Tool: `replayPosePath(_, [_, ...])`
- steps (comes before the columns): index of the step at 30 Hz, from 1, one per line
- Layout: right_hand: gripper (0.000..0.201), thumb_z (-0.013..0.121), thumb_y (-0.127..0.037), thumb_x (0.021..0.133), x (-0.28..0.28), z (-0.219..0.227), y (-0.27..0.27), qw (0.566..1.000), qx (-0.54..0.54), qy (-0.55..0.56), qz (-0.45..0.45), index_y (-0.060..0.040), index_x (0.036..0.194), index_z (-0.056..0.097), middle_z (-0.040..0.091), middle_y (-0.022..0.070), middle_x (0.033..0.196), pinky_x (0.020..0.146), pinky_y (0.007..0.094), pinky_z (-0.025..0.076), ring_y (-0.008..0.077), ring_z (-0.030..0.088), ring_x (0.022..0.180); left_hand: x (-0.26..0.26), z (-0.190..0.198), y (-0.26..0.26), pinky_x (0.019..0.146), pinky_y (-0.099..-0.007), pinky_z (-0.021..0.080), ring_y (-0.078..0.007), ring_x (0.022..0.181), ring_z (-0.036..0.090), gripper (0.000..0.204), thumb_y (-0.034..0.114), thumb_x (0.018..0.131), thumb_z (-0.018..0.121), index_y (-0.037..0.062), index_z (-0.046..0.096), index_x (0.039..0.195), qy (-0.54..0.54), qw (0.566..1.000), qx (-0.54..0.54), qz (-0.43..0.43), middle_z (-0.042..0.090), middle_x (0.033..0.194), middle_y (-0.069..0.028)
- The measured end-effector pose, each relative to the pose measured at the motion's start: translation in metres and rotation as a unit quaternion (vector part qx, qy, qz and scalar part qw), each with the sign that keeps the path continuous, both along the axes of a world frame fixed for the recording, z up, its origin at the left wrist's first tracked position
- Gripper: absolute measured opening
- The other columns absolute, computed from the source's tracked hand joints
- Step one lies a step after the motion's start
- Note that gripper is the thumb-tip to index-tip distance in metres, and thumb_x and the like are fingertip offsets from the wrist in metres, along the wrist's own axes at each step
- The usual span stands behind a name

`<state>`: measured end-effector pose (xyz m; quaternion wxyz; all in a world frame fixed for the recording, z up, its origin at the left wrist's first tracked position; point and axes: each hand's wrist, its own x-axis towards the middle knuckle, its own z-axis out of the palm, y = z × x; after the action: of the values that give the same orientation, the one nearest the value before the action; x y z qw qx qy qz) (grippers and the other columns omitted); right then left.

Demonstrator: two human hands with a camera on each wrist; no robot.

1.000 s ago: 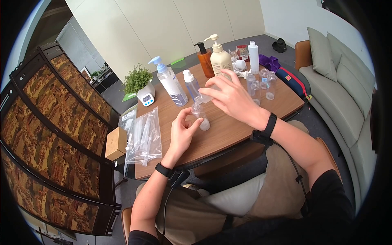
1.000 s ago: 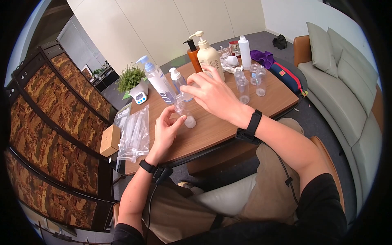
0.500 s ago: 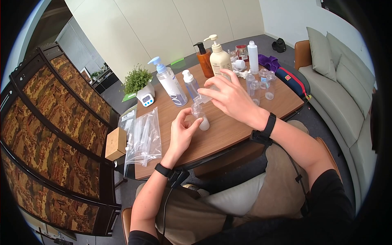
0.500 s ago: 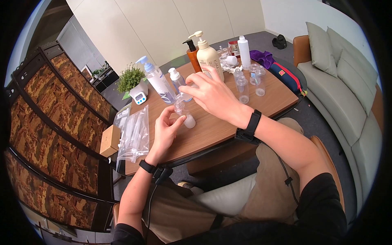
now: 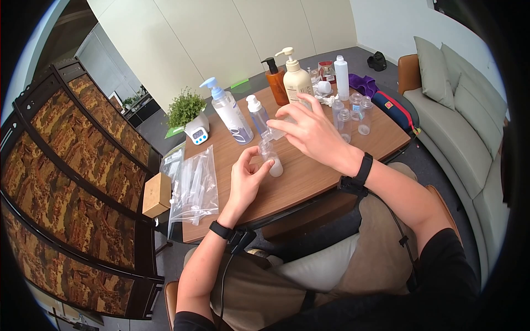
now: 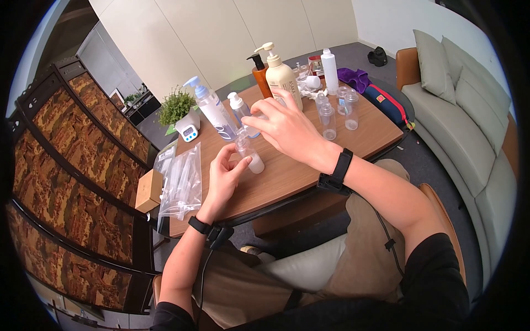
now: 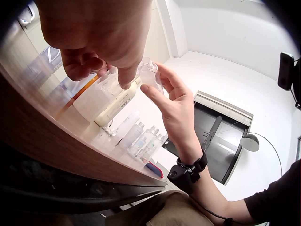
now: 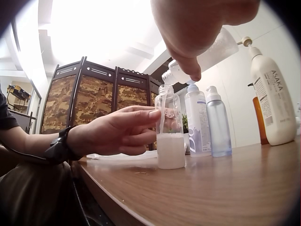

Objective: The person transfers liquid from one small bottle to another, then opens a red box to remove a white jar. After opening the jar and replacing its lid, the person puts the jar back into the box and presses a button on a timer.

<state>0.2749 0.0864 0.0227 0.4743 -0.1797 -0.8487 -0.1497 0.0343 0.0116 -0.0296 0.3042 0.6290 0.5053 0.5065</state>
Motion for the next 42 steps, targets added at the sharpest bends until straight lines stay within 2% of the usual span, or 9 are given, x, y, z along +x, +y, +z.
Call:
replayPosePath(3, [0.041,0.082,-0.005,0.088,0.0002,0.0003,-0.0005,1.000,-0.002,0.002,0.002,-0.0140,0.127,0.076,0.066,0.0051,0.118,0.126,0.0567,0.038,0.0236,0.066,0.122,0.0003,0.0004,-0.0002,0.050,-0.0238,0.033,0.0027,0.059,0.044,0.045,0.014,0.099,0.087,-0.0050,0.065,0.133,0.005,1.000,0.000,0.006,0.074,0.102,0.0005])
replayPosePath(27, [0.047,0.080,0.000,0.088,-0.0007,0.0007,-0.0017,1.000,-0.010,-0.006,-0.005,-0.0154,0.132,0.076,0.068,0.0049,0.123,0.128,0.0585,0.035,0.0243,0.066,0.125,-0.0005,-0.0034,0.0013,0.050,-0.0237,0.035,0.0023,0.059,0.046,0.043,0.014,0.099,0.086,-0.0044,0.066,0.132,0.006,1.000,0.009,0.006,0.075,0.110,-0.0016])
replayPosePath(30, [0.044,0.079,-0.001,0.088,-0.0009,0.0022,-0.0040,1.000,-0.005,-0.006,-0.009,-0.0146,0.130,0.076,0.068,0.0055,0.123,0.128,0.0580,0.035,0.0241,0.066,0.127,0.0001,-0.0047,0.0019,0.050,-0.0238,0.035,0.0023,0.059,0.046,0.043,0.014,0.099,0.087,-0.0042,0.066,0.132,-0.009,1.000,0.013,0.001,0.075,0.108,-0.0012])
replayPosePath(32, [0.041,0.078,-0.002,0.089,-0.0016,0.0025,-0.0049,1.000,-0.002,-0.007,-0.012,-0.0139,0.128,0.077,0.067,0.0062,0.123,0.128,0.0574,0.035,0.0240,0.066,0.127,-0.0018,-0.0071,0.0037,0.045,-0.0217,0.034,0.0012,0.056,0.050,0.044,0.016,0.103,0.084,-0.0018,0.064,0.138,0.011,1.000,0.027,-0.001,0.075,0.098,0.0010])
replayPosePath(35, [0.041,0.078,-0.002,0.090,-0.0024,0.0017,-0.0047,1.000,0.003,-0.005,-0.015,-0.0140,0.128,0.077,0.067,0.0060,0.124,0.129,0.0583,0.033,0.0241,0.065,0.129,-0.0023,-0.0062,0.0032,0.045,-0.0219,0.034,0.0011,0.057,0.050,0.044,0.016,0.103,0.084,-0.0018,0.064,0.138,0.023,0.999,0.026,0.000,0.075,0.099,0.0012])
replayPosePath(37, [0.048,0.079,0.000,0.087,-0.0032,0.0004,-0.0032,1.000,0.005,-0.008,-0.019,-0.0159,0.132,0.075,0.066,0.0047,0.127,0.130,0.0599,0.032,0.0238,0.065,0.129,-0.0020,-0.0064,0.0036,0.045,-0.0220,0.034,0.0011,0.057,0.049,0.045,0.016,0.103,0.084,-0.0020,0.064,0.138,0.024,0.999,0.029,0.000,0.075,0.099,0.0012])
replayPosePath(42, [0.042,0.077,-0.003,0.090,-0.0040,0.0015,-0.0052,1.000,0.011,-0.009,-0.025,-0.0161,0.130,0.076,0.067,0.0049,0.126,0.130,0.0592,0.031,0.0234,0.064,0.131,-0.0022,-0.0064,0.0037,0.045,-0.0227,0.032,0.0011,0.055,0.047,0.045,0.016,0.103,0.084,-0.0022,0.063,0.138,0.026,0.999,0.025,-0.001,0.073,0.092,0.0017])
